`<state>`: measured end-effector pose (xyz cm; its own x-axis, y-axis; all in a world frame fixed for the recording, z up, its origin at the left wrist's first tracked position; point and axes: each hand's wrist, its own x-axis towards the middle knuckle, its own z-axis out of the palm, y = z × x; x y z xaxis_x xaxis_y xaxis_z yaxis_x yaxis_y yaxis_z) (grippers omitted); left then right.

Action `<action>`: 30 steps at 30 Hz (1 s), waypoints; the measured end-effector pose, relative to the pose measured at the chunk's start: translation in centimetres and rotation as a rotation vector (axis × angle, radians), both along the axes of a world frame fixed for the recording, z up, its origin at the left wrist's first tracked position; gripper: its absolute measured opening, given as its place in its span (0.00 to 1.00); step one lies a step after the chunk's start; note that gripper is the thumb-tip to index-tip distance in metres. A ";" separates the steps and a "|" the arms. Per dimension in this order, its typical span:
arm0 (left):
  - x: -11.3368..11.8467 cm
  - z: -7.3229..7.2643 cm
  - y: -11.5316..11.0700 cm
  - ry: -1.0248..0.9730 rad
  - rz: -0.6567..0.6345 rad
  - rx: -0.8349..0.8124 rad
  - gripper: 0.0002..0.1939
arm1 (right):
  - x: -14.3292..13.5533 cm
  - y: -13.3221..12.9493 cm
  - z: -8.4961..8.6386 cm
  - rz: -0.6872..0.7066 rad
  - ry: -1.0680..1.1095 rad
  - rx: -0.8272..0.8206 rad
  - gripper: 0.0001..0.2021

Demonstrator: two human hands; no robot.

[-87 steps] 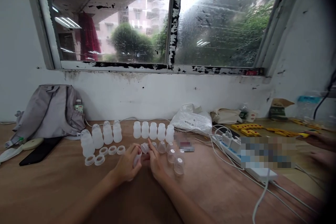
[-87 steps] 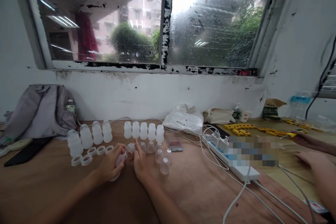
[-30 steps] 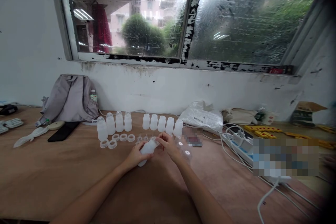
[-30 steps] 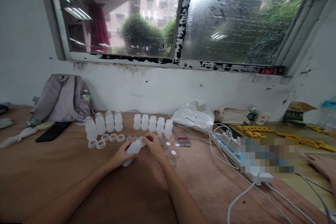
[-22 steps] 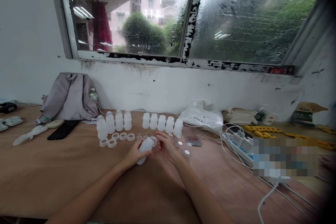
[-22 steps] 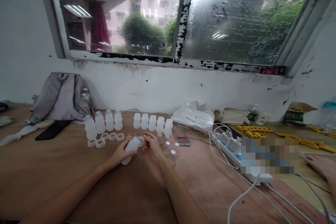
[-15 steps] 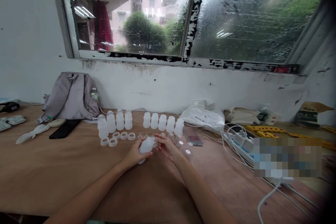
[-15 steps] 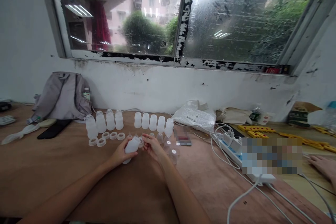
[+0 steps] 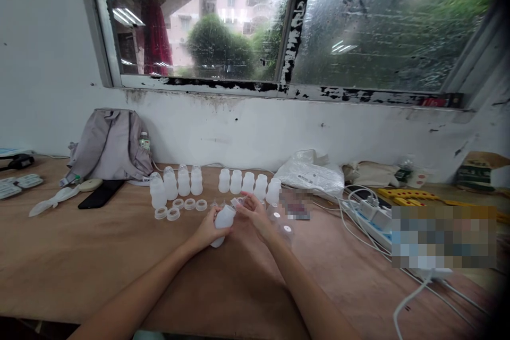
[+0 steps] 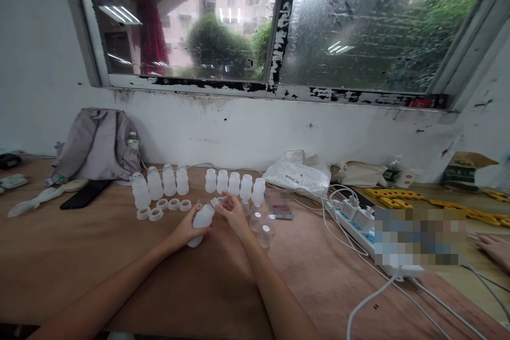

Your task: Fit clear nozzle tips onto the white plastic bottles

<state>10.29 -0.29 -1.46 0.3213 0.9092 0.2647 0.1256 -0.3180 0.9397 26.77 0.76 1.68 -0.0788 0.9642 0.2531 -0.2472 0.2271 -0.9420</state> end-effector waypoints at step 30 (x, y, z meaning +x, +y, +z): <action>-0.3 0.5 -0.2 0.006 -0.140 -0.155 0.23 | 0.6 0.3 -0.1 -0.064 -0.309 0.077 0.16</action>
